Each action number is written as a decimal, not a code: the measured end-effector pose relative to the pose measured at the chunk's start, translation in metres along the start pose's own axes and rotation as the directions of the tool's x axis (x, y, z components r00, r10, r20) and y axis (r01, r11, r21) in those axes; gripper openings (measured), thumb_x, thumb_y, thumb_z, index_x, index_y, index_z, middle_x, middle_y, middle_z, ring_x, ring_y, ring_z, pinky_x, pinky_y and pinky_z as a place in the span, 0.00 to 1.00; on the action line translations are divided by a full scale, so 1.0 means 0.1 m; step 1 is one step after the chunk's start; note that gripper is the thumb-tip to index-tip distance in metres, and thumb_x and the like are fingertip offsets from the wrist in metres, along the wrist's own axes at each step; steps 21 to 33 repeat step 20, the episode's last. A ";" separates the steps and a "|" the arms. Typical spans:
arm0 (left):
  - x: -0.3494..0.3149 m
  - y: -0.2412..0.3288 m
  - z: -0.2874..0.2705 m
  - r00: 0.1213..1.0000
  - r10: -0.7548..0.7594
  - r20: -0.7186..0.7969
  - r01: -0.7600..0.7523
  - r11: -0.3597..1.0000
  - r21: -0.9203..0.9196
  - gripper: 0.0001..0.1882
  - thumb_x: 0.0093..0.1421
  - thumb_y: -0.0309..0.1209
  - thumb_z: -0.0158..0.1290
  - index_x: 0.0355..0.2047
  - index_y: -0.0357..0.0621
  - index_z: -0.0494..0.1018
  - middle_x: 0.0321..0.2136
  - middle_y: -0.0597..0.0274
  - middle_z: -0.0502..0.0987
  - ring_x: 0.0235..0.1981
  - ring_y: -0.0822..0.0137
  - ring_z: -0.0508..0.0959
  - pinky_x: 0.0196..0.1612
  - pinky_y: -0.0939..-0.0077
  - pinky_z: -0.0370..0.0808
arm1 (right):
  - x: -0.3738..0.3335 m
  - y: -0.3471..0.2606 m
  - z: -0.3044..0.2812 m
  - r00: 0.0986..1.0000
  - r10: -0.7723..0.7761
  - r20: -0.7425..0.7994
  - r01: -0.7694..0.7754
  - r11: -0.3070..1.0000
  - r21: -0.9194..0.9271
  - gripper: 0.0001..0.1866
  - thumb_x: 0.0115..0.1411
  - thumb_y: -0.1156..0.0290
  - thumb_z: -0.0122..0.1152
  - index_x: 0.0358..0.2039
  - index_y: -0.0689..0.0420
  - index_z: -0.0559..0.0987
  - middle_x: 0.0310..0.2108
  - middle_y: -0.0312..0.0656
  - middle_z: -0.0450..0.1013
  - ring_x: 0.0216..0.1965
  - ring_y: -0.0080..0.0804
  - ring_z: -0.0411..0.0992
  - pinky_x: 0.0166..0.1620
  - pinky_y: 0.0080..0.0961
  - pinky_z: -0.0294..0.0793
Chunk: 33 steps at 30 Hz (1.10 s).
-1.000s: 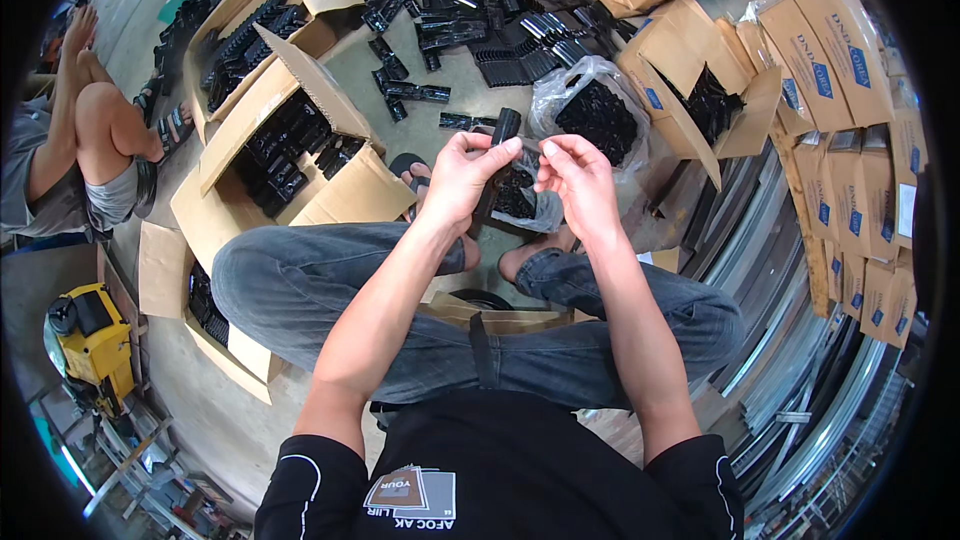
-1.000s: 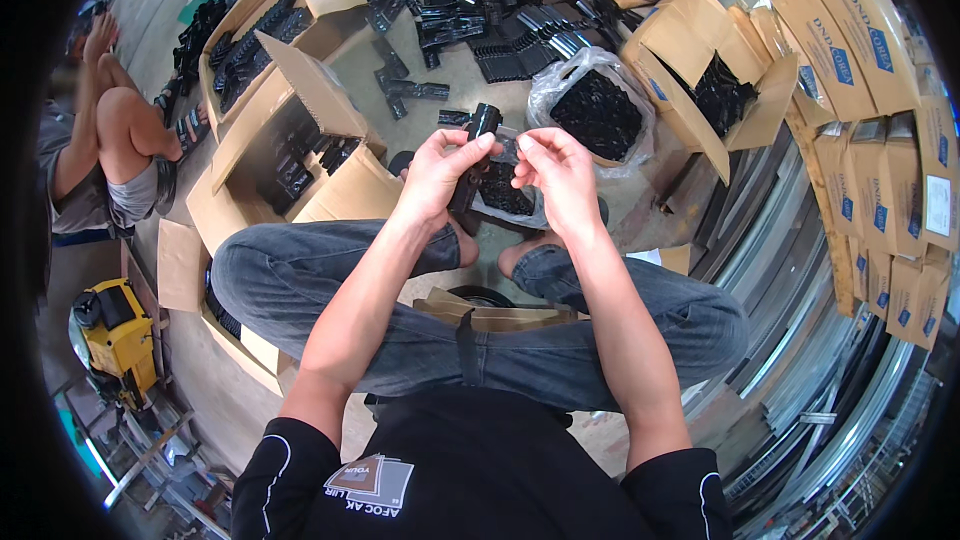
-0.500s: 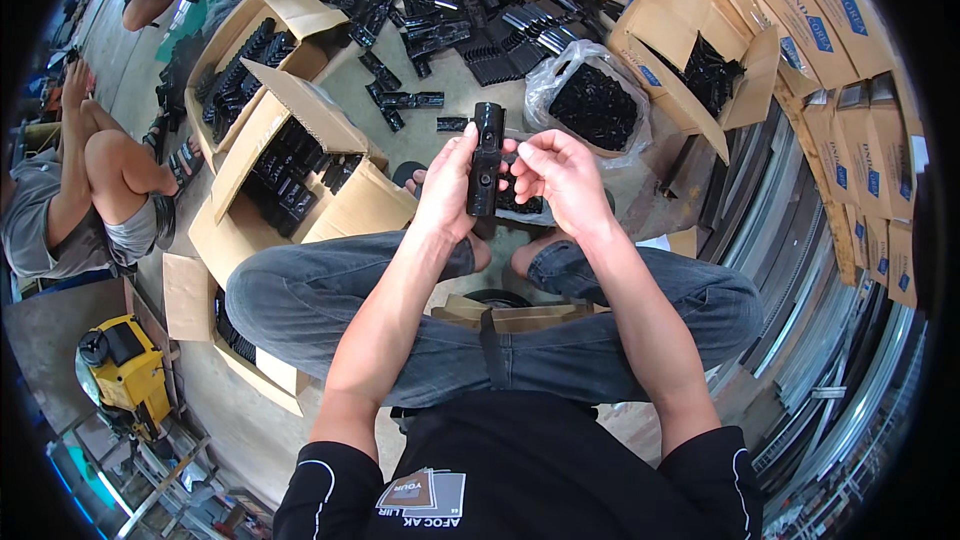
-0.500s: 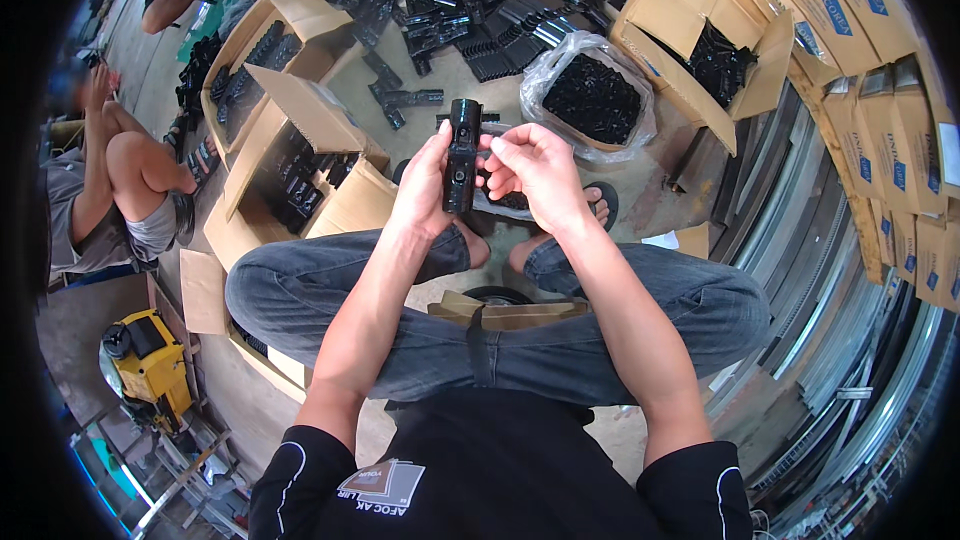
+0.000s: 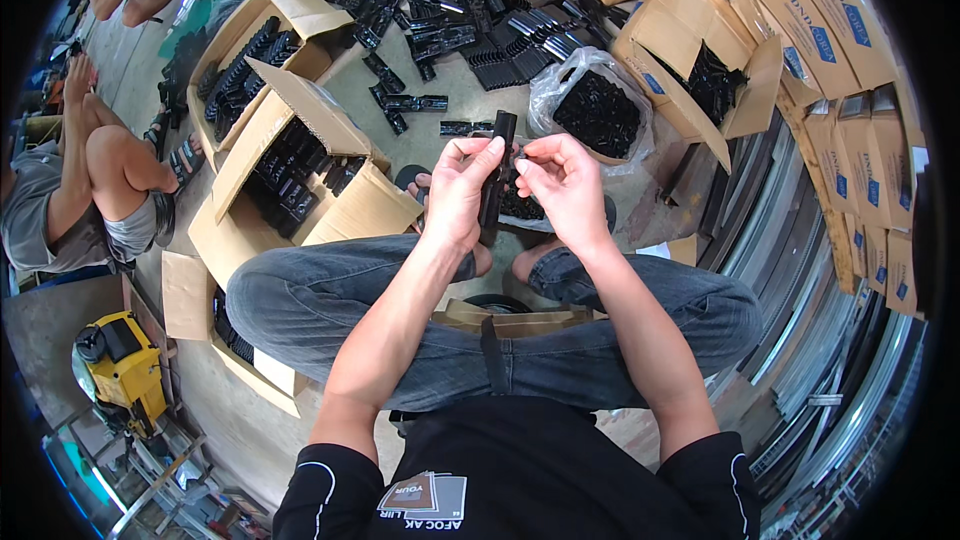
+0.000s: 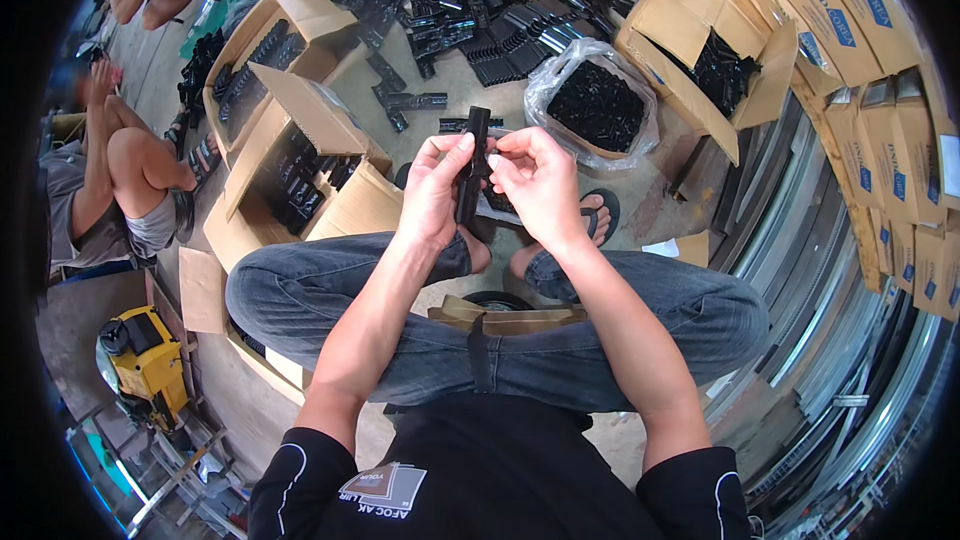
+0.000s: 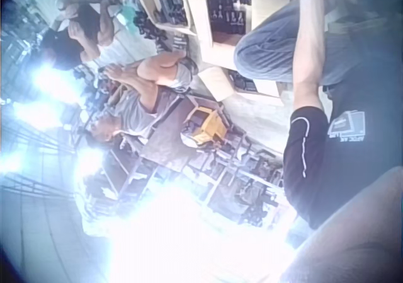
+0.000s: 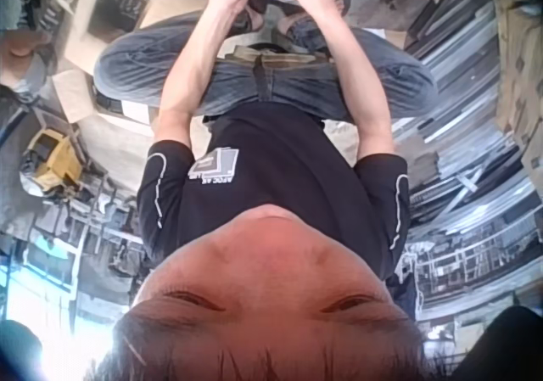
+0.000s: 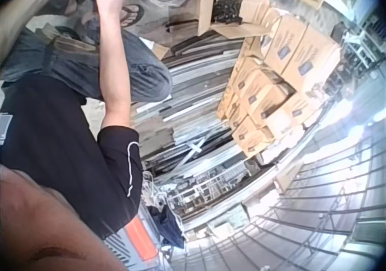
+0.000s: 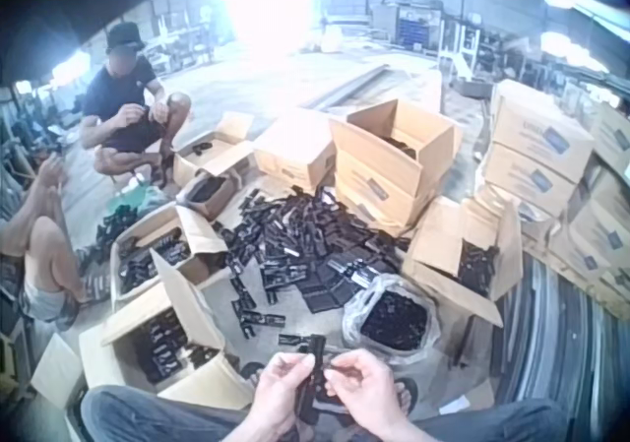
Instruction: The person assembles a black plastic housing by inserting small components from a bag into the shell while sitting on the floor among several boxes of parts.
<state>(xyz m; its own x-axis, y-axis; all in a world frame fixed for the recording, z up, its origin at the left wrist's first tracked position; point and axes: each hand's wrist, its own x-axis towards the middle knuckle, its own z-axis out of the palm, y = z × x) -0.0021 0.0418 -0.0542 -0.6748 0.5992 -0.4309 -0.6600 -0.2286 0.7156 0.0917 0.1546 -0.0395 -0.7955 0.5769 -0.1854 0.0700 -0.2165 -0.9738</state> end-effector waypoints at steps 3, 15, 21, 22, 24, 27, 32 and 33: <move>-0.02 -0.02 0.02 1.000 0.021 -0.005 -0.021 1.000 0.009 0.11 0.65 0.32 0.59 0.42 0.43 0.71 0.37 0.59 0.82 0.33 0.74 0.81 0.35 0.81 0.78 | -0.01 0.00 0.02 0.999 -0.030 -0.035 0.028 0.998 -0.057 0.08 0.61 0.81 0.63 0.40 0.64 0.76 0.34 0.38 0.76 0.30 0.18 0.75 0.33 0.17 0.79; -0.04 -0.01 0.03 0.998 0.060 -0.018 -0.060 0.998 0.026 0.09 0.62 0.26 0.62 0.39 0.43 0.73 0.33 0.62 0.81 0.33 0.76 0.80 0.37 0.83 0.76 | -0.01 -0.06 0.00 0.905 -0.426 0.014 0.391 0.817 -0.424 0.08 0.55 0.84 0.66 0.36 0.65 0.78 0.31 0.42 0.77 0.30 0.25 0.78 0.33 0.21 0.77; -0.03 -0.01 0.04 0.996 0.082 -0.020 -0.081 0.995 0.049 0.09 0.62 0.27 0.61 0.39 0.43 0.73 0.33 0.61 0.82 0.32 0.76 0.80 0.35 0.83 0.77 | -0.02 -0.04 -0.03 0.927 -0.374 0.021 0.350 0.847 -0.401 0.08 0.56 0.82 0.67 0.37 0.63 0.79 0.34 0.39 0.78 0.30 0.22 0.75 0.34 0.20 0.76; -0.03 -0.01 0.04 0.996 0.082 -0.020 -0.081 0.995 0.049 0.09 0.62 0.27 0.61 0.39 0.43 0.73 0.33 0.61 0.82 0.32 0.76 0.80 0.35 0.83 0.77 | -0.02 -0.04 -0.03 0.927 -0.374 0.021 0.350 0.847 -0.401 0.08 0.56 0.82 0.67 0.37 0.63 0.79 0.34 0.39 0.78 0.30 0.22 0.75 0.34 0.20 0.76; -0.03 -0.01 0.04 0.996 0.082 -0.020 -0.081 0.995 0.049 0.09 0.62 0.27 0.61 0.39 0.43 0.73 0.33 0.61 0.82 0.32 0.76 0.80 0.35 0.83 0.77 | -0.02 -0.04 -0.03 0.927 -0.374 0.021 0.350 0.847 -0.401 0.08 0.56 0.82 0.67 0.37 0.63 0.79 0.34 0.39 0.78 0.30 0.22 0.75 0.34 0.20 0.76; -0.03 -0.01 0.04 0.996 0.082 -0.020 -0.081 0.995 0.049 0.09 0.62 0.27 0.61 0.39 0.43 0.73 0.33 0.61 0.82 0.32 0.76 0.80 0.35 0.83 0.77 | -0.02 -0.04 -0.03 0.927 -0.374 0.021 0.350 0.847 -0.401 0.08 0.56 0.82 0.67 0.37 0.63 0.79 0.34 0.39 0.78 0.30 0.22 0.75 0.34 0.20 0.76; -0.03 -0.01 0.04 0.996 0.082 -0.020 -0.081 0.995 0.049 0.09 0.62 0.27 0.61 0.39 0.43 0.73 0.33 0.61 0.82 0.32 0.76 0.80 0.35 0.83 0.77 | -0.02 -0.04 -0.03 0.927 -0.374 0.021 0.350 0.847 -0.401 0.08 0.56 0.82 0.67 0.37 0.63 0.79 0.34 0.39 0.78 0.30 0.22 0.75 0.34 0.20 0.76; -0.03 -0.01 0.04 0.996 0.082 -0.020 -0.081 0.995 0.049 0.09 0.62 0.27 0.61 0.39 0.43 0.73 0.33 0.61 0.82 0.32 0.76 0.80 0.35 0.83 0.77 | -0.02 -0.04 -0.03 0.927 -0.374 0.021 0.350 0.847 -0.401 0.08 0.56 0.82 0.67 0.37 0.63 0.79 0.34 0.39 0.78 0.30 0.22 0.75 0.34 0.20 0.76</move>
